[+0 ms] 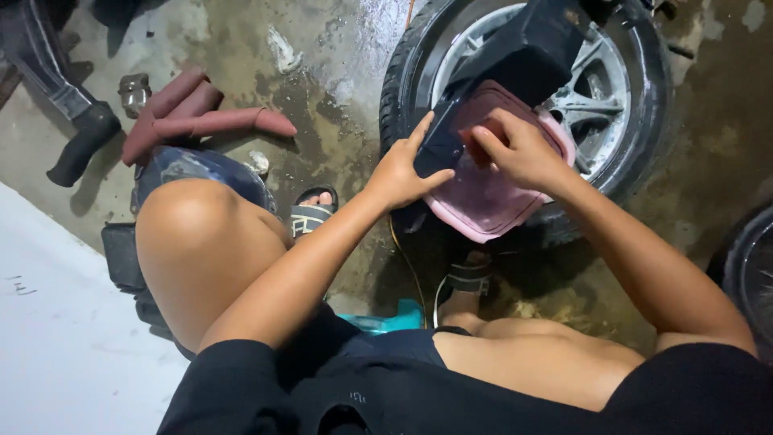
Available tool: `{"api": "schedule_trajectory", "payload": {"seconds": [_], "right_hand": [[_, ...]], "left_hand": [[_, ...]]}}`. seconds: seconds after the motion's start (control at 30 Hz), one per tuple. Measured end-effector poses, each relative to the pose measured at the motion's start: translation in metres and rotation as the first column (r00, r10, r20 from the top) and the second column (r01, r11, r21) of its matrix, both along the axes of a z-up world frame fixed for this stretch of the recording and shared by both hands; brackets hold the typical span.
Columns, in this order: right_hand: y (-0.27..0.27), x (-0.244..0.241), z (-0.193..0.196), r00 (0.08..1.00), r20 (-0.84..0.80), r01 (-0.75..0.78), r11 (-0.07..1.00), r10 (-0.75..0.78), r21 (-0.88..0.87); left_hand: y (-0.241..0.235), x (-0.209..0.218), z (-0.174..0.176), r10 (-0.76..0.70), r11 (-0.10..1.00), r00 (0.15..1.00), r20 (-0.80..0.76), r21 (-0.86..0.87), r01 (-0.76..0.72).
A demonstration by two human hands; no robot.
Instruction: The person sits on the floor and sands a black motorcycle part using a sanding block. They hold the part with one hand and rub the sanding block over its surface repeatedly.
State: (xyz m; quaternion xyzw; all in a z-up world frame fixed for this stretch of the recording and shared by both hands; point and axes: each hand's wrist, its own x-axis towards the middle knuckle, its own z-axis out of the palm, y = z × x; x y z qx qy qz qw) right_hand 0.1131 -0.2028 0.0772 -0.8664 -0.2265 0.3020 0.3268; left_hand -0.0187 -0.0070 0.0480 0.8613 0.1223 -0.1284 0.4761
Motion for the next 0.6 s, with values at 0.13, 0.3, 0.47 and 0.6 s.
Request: {"api": "schedule_trajectory", "payload": {"seconds": [0.13,0.3,0.47,0.6], "right_hand": [[0.026,-0.003,-0.018,0.999,0.014,0.048,0.993,-0.05,0.109],[0.036,0.016,-0.053,0.982,0.048,0.171,0.973,-0.18,0.155],[0.046,-0.004,-0.017,0.994,0.019,0.096,0.965,-0.103,0.245],[0.034,0.024,-0.016,0.997,-0.058,0.07,0.964,-0.057,0.255]], "left_hand": [[0.003,0.003,0.005,-0.006,1.0,1.0,0.008,-0.006,0.006],[0.005,0.006,0.006,0.006,0.994,0.998,0.055,-0.106,0.0],[0.008,0.007,-0.007,0.015,0.991,0.997,0.07,-0.134,-0.006],[0.008,0.006,-0.007,0.008,0.97,0.996,0.093,-0.243,0.015]]}}
